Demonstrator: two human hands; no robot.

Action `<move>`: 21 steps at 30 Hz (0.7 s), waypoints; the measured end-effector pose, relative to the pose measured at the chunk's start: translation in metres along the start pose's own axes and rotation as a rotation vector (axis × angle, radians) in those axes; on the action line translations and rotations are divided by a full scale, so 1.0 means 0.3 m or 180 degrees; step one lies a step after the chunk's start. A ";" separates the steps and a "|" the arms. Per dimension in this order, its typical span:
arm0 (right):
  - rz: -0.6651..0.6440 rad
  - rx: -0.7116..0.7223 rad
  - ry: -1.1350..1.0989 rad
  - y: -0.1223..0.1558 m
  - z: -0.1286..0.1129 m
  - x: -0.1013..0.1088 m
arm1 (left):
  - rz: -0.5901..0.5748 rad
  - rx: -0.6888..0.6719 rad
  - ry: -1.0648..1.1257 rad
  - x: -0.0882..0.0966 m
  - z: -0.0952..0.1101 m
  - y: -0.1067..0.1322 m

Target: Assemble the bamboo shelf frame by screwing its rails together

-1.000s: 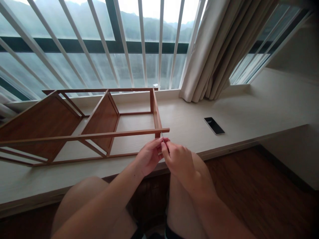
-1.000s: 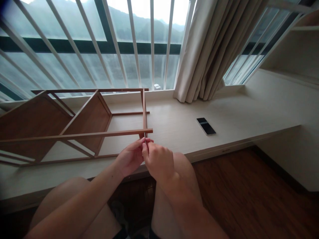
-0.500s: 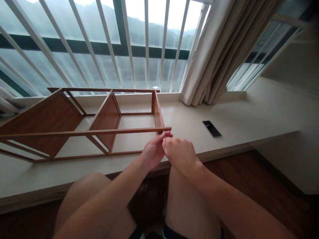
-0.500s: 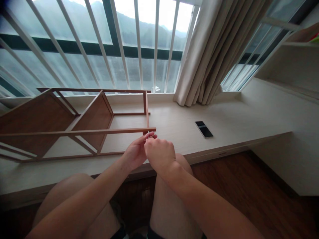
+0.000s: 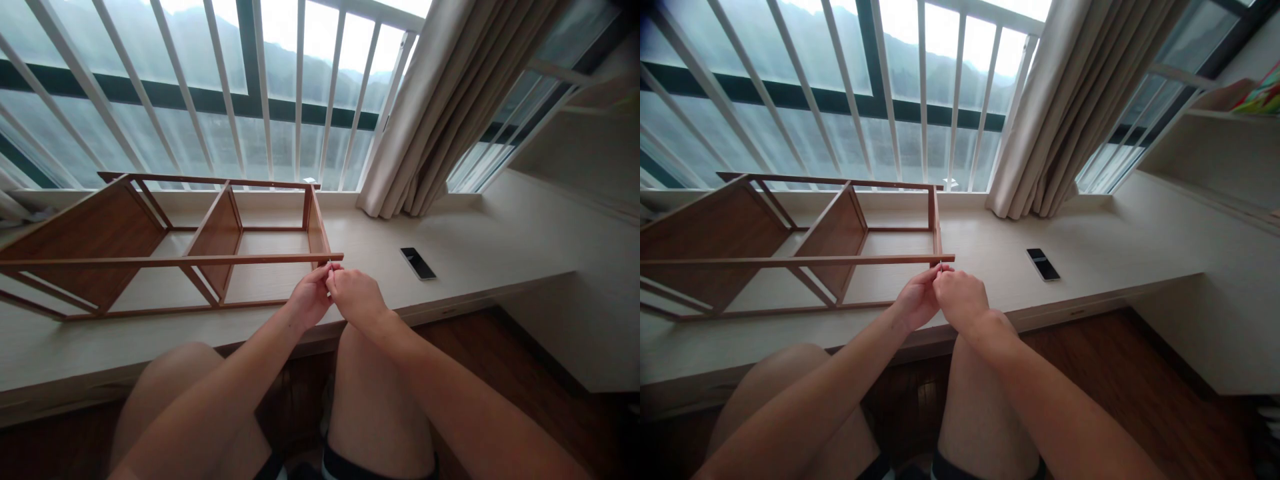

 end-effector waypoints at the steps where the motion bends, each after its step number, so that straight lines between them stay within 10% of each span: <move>1: 0.0028 -0.0036 -0.0144 -0.002 0.006 -0.004 | 0.0016 -0.0004 0.0013 0.001 0.001 -0.001; 14: 0.0427 -0.0444 -0.4937 -0.008 0.009 -0.178 | 0.0215 -0.0173 -0.0663 0.002 0.057 0.016; 21: 0.0487 -0.0776 -0.5990 -0.005 -0.020 -0.218 | 0.0316 -0.0105 -0.0701 -0.002 0.062 0.018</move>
Point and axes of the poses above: each hand's wrist, its own y-axis away from the middle knuckle, its own x-axis out of the back of the hand, z = x × y, the point moved 7 cm from there along -y, towards the middle knuckle
